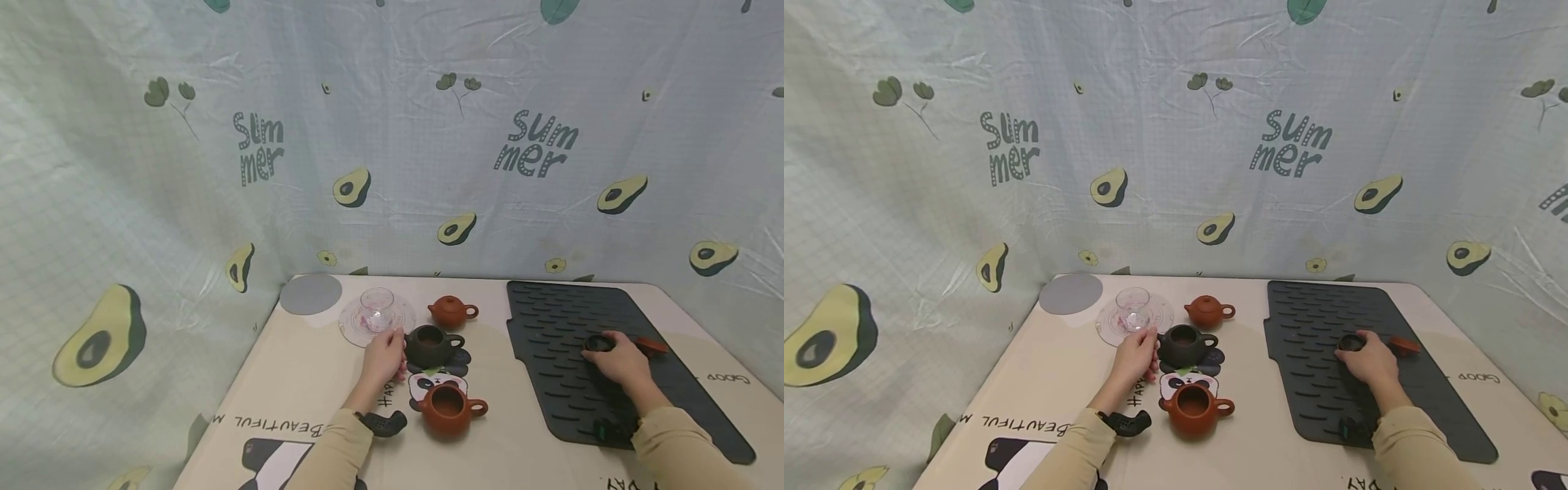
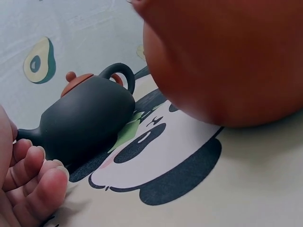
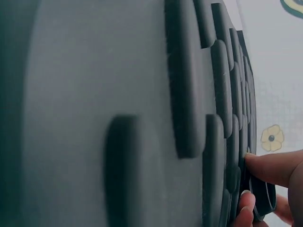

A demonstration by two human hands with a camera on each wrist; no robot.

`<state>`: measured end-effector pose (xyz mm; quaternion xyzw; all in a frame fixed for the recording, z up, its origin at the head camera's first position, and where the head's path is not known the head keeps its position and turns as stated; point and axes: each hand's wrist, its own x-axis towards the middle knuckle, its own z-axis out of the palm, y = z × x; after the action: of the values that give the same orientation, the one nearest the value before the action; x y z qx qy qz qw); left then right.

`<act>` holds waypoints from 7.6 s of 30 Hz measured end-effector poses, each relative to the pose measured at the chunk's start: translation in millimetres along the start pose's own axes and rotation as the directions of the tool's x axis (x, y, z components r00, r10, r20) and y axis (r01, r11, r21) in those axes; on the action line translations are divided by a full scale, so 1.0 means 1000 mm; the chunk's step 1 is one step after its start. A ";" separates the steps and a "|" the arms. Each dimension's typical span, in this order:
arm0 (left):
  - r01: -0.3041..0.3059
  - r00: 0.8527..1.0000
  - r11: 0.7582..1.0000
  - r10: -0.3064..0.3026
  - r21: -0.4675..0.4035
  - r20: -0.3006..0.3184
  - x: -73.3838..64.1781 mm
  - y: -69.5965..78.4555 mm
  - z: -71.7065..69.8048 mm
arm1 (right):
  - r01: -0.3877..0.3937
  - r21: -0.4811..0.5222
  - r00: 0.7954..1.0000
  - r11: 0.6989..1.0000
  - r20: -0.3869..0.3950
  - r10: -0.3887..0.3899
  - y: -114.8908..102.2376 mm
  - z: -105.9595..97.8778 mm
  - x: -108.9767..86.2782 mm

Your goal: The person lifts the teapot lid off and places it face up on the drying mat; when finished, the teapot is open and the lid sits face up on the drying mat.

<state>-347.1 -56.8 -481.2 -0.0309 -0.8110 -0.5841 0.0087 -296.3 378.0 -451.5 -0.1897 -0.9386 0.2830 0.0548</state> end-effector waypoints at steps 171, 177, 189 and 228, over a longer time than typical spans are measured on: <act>-0.073 0.945 0.978 0.005 0.194 0.328 0.091 0.046 0.031 | 0.497 -0.133 0.867 0.857 0.106 -0.486 -0.211 0.103 0.029; -0.068 0.947 0.975 -0.004 0.213 0.320 0.090 0.043 0.032 | 0.496 -0.133 0.868 0.858 0.107 -0.485 -0.210 0.103 0.027; -0.051 0.952 0.974 -0.019 0.219 0.305 0.090 0.039 0.033 | 0.470 -0.081 0.882 0.879 0.075 -0.465 -0.212 0.106 0.027; -0.033 0.963 0.982 -0.018 0.184 0.269 0.086 0.043 0.036 | -0.017 0.697 0.949 0.717 0.236 -0.207 -0.187 0.080 0.038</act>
<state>-429.2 -5.9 -447.6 -0.1123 -0.8557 -0.4958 -0.0967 -408.8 208.0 -415.5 -0.0619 -0.7706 0.6343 -0.0056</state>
